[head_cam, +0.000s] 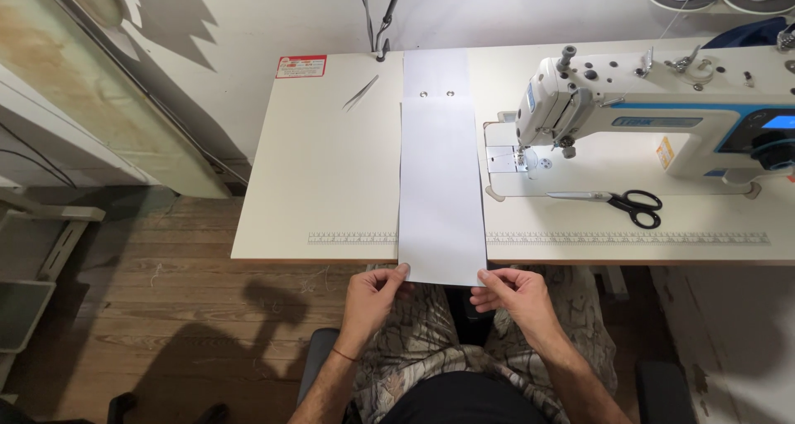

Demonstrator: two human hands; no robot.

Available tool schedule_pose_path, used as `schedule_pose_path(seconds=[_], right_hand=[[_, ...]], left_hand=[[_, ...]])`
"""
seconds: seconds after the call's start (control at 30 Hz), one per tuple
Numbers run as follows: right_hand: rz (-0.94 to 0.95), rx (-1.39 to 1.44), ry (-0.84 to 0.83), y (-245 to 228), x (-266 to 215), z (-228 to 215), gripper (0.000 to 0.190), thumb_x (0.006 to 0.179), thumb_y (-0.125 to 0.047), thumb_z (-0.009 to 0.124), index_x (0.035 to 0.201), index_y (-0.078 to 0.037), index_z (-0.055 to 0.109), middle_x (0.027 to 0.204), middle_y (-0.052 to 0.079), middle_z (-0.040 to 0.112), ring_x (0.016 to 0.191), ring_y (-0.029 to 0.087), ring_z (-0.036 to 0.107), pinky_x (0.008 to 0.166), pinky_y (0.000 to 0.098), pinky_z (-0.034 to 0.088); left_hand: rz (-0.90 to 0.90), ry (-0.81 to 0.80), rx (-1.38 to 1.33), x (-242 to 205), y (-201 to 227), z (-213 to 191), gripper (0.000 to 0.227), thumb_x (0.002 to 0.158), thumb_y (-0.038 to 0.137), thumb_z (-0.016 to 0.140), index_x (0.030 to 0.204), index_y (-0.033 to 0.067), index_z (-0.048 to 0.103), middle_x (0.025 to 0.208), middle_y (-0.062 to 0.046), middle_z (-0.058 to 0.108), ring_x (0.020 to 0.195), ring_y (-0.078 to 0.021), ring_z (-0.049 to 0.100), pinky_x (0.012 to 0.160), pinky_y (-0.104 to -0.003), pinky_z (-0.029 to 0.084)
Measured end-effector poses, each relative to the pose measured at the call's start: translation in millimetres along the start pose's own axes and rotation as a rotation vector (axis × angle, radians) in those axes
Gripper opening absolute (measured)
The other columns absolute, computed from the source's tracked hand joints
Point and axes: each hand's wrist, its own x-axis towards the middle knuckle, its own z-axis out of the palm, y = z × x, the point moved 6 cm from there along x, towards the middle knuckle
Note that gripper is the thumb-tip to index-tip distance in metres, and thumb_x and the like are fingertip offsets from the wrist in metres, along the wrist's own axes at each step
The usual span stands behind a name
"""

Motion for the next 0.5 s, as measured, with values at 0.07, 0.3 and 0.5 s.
schedule_pose_path(seconds=[0.07, 0.3, 0.5], right_hand=[[0.002, 0.006, 0.017, 2, 1, -2, 0.026, 0.089, -0.012, 0.075, 0.090, 0.014, 0.076, 0.078, 0.032, 0.078, 0.065, 0.038, 0.077, 0.061, 0.0431, 0.066], [0.004, -0.053, 0.010, -11, 0, 2, 0.029, 0.090, -0.012, 0.073, 0.097, 0.015, 0.078, 0.080, 0.032, 0.078, 0.072, 0.040, 0.079, 0.066, 0.0449, 0.068], [-0.054, -0.048, 0.046, -2, 13, -4, 0.025, 0.091, -0.010, 0.072, 0.091, 0.015, 0.075, 0.073, 0.033, 0.077, 0.059, 0.033, 0.074, 0.057, 0.0401, 0.063]], left_hand=[[0.063, 0.029, -0.100, 7, -7, -1, 0.024, 0.088, 0.027, 0.077, 0.087, 0.0048, 0.085, 0.105, -0.010, 0.085, 0.104, -0.0126, 0.077, 0.091, -0.027, 0.061], [0.071, 0.013, -0.178, 16, -13, 3, 0.029, 0.089, 0.030, 0.079, 0.071, 0.0069, 0.078, 0.060, -0.006, 0.071, 0.054, -0.0107, 0.064, 0.044, -0.026, 0.054], [0.072, 0.052, -0.015, 24, -17, 5, 0.034, 0.092, 0.031, 0.077, 0.068, 0.0071, 0.072, 0.057, 0.000, 0.062, 0.039, -0.0150, 0.063, 0.039, -0.026, 0.047]])
